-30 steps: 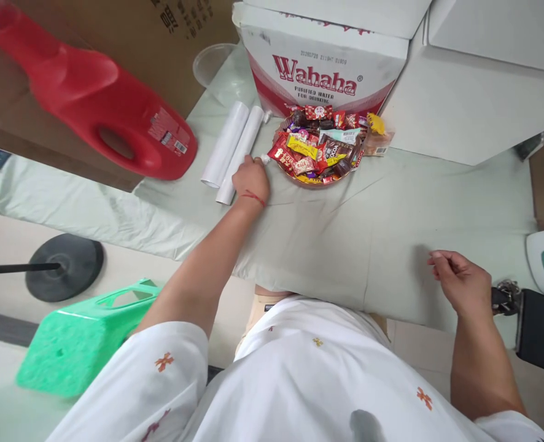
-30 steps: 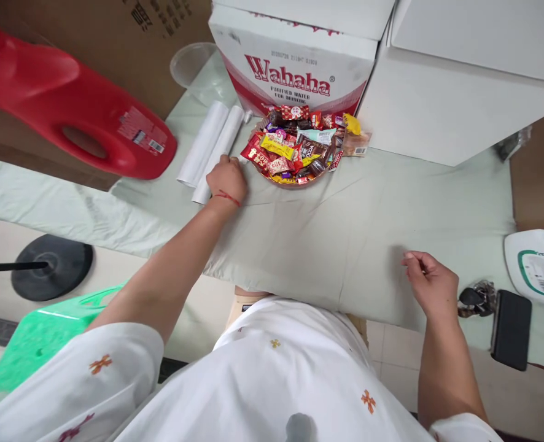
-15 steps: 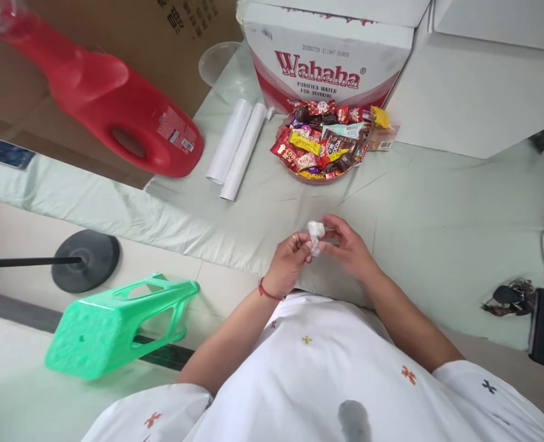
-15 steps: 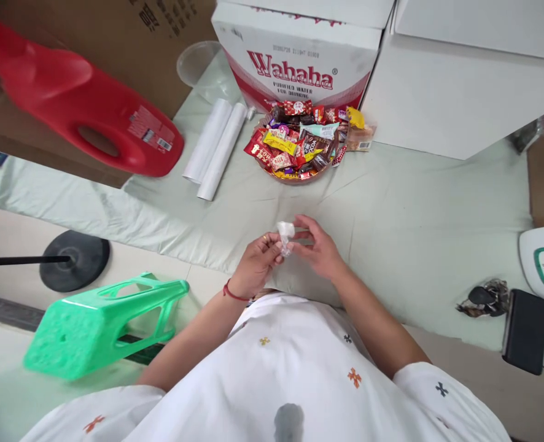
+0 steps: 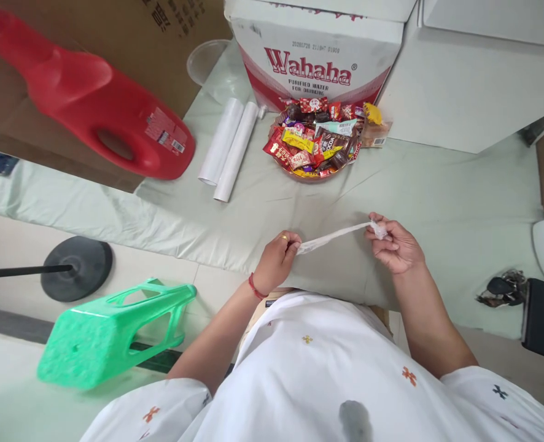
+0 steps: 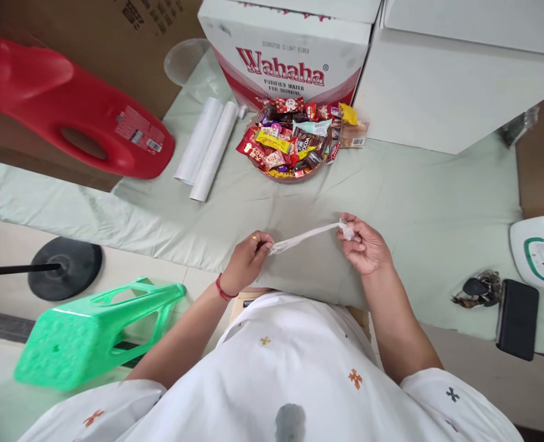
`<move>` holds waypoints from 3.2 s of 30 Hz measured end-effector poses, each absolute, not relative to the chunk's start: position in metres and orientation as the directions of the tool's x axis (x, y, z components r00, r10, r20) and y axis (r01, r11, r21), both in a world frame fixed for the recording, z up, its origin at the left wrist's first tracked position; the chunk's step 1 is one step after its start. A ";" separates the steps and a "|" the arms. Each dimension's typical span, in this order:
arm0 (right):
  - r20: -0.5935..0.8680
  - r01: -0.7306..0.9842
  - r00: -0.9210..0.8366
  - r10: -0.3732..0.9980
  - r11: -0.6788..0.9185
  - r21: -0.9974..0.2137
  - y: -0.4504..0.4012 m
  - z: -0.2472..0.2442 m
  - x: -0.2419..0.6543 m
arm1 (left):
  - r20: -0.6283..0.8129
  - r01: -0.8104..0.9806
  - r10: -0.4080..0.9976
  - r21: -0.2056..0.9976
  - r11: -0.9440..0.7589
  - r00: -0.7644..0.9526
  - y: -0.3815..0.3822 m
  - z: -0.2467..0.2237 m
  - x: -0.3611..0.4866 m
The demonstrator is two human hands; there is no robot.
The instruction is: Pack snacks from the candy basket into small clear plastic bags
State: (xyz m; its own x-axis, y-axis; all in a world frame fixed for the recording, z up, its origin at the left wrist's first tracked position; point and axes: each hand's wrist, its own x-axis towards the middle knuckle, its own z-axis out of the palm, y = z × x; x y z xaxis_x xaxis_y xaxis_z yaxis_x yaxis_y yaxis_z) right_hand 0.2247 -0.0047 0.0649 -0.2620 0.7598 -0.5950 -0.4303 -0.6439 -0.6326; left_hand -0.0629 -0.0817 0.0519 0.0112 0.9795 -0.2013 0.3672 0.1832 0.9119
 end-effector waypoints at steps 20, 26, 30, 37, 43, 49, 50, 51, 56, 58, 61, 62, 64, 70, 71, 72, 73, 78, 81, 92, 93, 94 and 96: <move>-0.409 0.093 -0.144 0.901 -0.399 -0.912 -0.062 0.035 0.151 | -0.465 -0.092 0.885 0.882 0.462 -0.015 -0.115 0.039 0.001; -0.399 0.181 -0.333 0.855 -0.357 -0.916 -0.065 0.040 0.169 | -0.470 -0.136 0.882 0.875 0.465 -0.010 -0.082 0.036 0.002; -0.365 0.096 -0.163 0.917 -0.353 -0.931 -0.073 0.034 0.177 | -0.499 -0.315 0.867 0.822 0.474 0.005 -0.071 0.033 0.006; -0.253 0.191 -0.141 0.957 -0.224 -0.956 -0.077 0.037 0.187 | -0.506 -0.311 0.861 0.810 0.497 0.056 -0.078 0.029 0.003; -0.230 0.276 -0.133 0.964 -0.187 -0.943 -0.070 0.035 0.177 | -0.495 -0.262 0.867 0.830 0.492 0.062 -0.082 0.032 0.008; -0.346 0.096 -0.020 0.938 -0.342 -0.935 -0.071 0.026 0.185 | -0.495 -0.276 0.869 0.834 0.478 0.011 -0.083 0.031 -0.001; -0.295 0.132 -0.031 0.955 -0.289 -0.948 -0.072 0.028 0.187 | -0.482 -0.237 0.876 0.849 0.471 0.013 -0.083 0.032 -0.002; -0.239 0.167 -0.058 0.969 -0.227 -0.959 -0.072 0.031 0.187 | -0.465 -0.199 0.885 0.865 0.461 0.028 -0.083 0.032 -0.002; -0.200 0.241 -0.247 0.948 -0.140 -0.960 -0.067 0.037 0.181 | -0.394 -0.079 0.903 0.908 0.411 0.168 -0.088 0.035 0.005; -0.242 0.246 -0.222 0.945 -0.186 -0.951 -0.065 0.034 0.177 | -0.400 -0.065 0.903 0.908 0.414 0.157 -0.091 0.035 0.005; -0.302 0.169 -0.100 0.948 -0.283 -0.944 -0.065 0.027 0.176 | -0.458 -0.128 0.879 0.871 0.474 0.135 -0.095 0.033 0.001; -0.328 0.124 -0.069 0.942 -0.319 -0.940 -0.066 0.025 0.176 | -0.488 -0.156 0.862 0.849 0.505 0.134 -0.096 0.032 -0.001; -0.357 0.047 -0.042 0.933 -0.355 -0.934 -0.067 0.023 0.178 | -0.536 -0.188 0.833 0.811 0.554 0.137 -0.096 0.031 -0.003; -0.274 0.093 -0.194 0.942 -0.260 -0.961 -0.072 0.033 0.178 | -0.543 -0.338 0.807 0.733 0.590 0.232 -0.079 0.036 0.006; -0.261 0.104 -0.187 0.947 -0.245 -0.964 -0.072 0.034 0.178 | -0.541 -0.370 0.813 0.725 0.581 0.217 -0.076 0.037 0.008; -0.255 0.106 -0.161 0.953 -0.240 -0.965 -0.072 0.034 0.178 | -0.538 -0.394 0.819 0.721 0.570 0.199 -0.073 0.037 0.008; -0.258 0.095 -0.122 0.958 -0.247 -0.964 -0.073 0.034 0.178 | -0.534 -0.410 0.825 0.722 0.558 0.184 -0.071 0.038 0.008; -0.372 -0.055 0.009 0.928 -0.371 -0.927 -0.072 0.029 0.187 | -0.541 -0.391 0.822 0.727 0.564 0.179 -0.070 0.038 0.002; -0.388 -0.069 -0.032 0.921 -0.390 -0.918 -0.073 0.031 0.190 | -0.562 -0.311 0.790 0.727 0.613 0.244 -0.071 0.039 0.005; -0.411 -0.121 0.049 0.910 -0.403 -0.907 -0.074 0.027 0.193 | -0.544 -0.468 0.809 0.668 0.578 0.222 -0.064 0.032 0.013; -0.419 -0.133 0.050 0.907 -0.409 -0.903 -0.074 0.027 0.195 | -0.551 -0.449 0.809 0.682 0.578 0.204 -0.065 0.032 0.012; -0.420 -0.140 0.041 0.907 -0.411 -0.901 -0.074 0.027 0.197 | -0.559 -0.423 0.806 0.694 0.583 0.193 -0.065 0.033 0.011; -0.406 -0.136 0.007 0.914 -0.402 -0.906 -0.076 0.028 0.198 | -0.575 -0.365 0.788 0.701 0.612 0.217 -0.066 0.034 0.014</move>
